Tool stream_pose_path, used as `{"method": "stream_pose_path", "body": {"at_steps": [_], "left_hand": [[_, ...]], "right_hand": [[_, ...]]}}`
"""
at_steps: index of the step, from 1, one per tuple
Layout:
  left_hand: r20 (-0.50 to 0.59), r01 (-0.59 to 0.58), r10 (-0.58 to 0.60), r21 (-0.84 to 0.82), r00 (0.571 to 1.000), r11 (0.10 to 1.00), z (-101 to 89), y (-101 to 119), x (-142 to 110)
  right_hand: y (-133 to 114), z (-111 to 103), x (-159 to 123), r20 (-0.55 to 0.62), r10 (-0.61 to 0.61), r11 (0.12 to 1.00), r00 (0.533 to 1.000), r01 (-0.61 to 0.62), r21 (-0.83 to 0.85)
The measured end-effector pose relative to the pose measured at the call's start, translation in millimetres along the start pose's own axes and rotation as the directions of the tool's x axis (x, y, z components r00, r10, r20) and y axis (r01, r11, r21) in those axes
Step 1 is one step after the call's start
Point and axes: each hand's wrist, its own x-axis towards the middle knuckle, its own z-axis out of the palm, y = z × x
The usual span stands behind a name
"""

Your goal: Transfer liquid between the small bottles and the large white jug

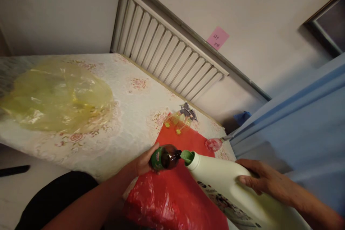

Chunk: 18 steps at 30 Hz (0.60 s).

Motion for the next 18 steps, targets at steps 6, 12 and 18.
{"method": "stream_pose_path", "body": {"at_steps": [6,12,18], "left_hand": [[0.002,0.004,-0.004,0.002,1.0,1.0,-1.5,-0.9,1.6],[0.025,0.004,-0.005,0.021,1.0,1.0,-0.4,-0.6,2.1],[0.03,0.004,-0.004,0.018,1.0,1.0,5.0,2.6,-2.6]], "right_hand": [[0.0,-0.1,-0.8,0.003,-0.003,1.0,1.0,0.003,-0.01],[-2.6,-0.3,-2.0,0.003,0.007,1.0,1.0,-0.007,-0.023],[-5.4,0.4,-2.0,0.009,-0.007,1.0,1.0,0.007,-0.009]]}}
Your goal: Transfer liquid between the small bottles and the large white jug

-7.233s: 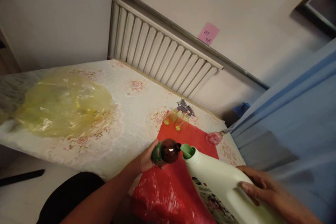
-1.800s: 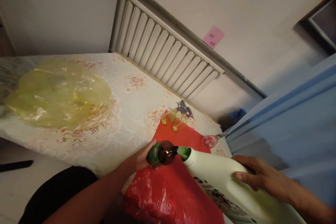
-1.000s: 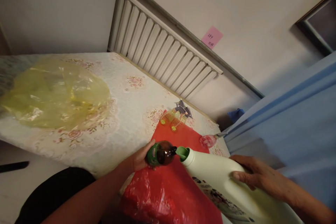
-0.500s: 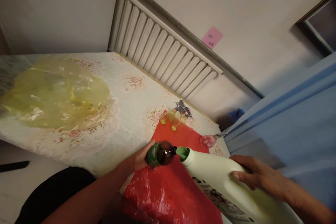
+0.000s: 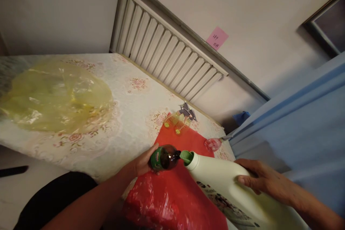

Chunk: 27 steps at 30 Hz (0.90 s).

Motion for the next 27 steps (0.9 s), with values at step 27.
{"method": "stream_pose_path", "body": {"at_steps": [27], "left_hand": [[-0.014,0.007,-0.007,0.012,1.0,1.0,-0.5,-0.1,-0.1]], "right_hand": [[6.0,-1.0,-0.3,-0.008,-0.004,1.0,1.0,0.003,-0.013]]}}
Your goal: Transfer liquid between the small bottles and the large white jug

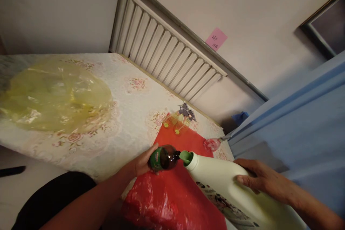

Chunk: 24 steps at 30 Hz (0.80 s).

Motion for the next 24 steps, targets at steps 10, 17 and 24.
{"method": "stream_pose_path", "body": {"at_steps": [10,17,24], "left_hand": [[-0.002,0.014,-0.014,-0.022,1.0,1.0,0.8,0.6,-0.7],[0.025,0.022,-0.021,-0.026,0.999,0.999,3.2,3.5,-1.2],[0.026,0.012,-0.012,-0.018,1.0,1.0,7.8,6.4,-3.3]], "right_hand": [[1.3,-0.5,0.9,-0.002,-0.006,1.0,1.0,0.006,-0.012],[0.4,-1.2,1.1,-0.001,-0.003,0.999,1.0,0.003,-0.033],[-2.3,-1.6,0.8,-0.009,0.005,0.999,1.0,-0.005,-0.032]]}}
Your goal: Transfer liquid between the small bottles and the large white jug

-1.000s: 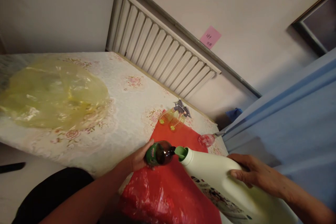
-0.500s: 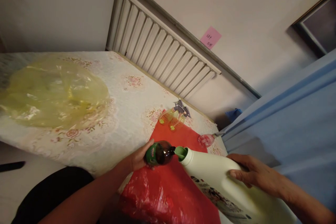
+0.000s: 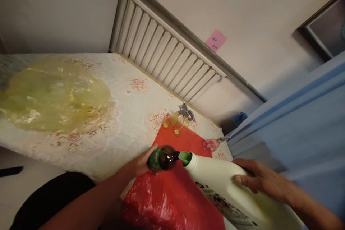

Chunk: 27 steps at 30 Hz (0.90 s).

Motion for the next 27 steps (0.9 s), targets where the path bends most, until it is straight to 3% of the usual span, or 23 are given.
{"method": "stream_pose_path", "body": {"at_steps": [8,17,27], "left_hand": [[0.015,-0.015,0.015,-0.016,1.0,1.0,-4.5,-3.7,2.8],[0.04,-0.019,0.02,-0.008,0.999,1.0,5.4,4.1,-1.7],[0.011,-0.025,0.026,-0.029,1.0,0.999,-3.9,-3.1,2.5]], "right_hand": [[0.3,0.3,-1.3,0.01,-0.011,1.0,1.0,0.011,0.006],[0.8,0.4,0.6,0.013,-0.026,0.999,1.0,0.025,0.028],[0.8,0.3,1.0,0.008,-0.024,1.0,1.0,0.024,0.019]]}}
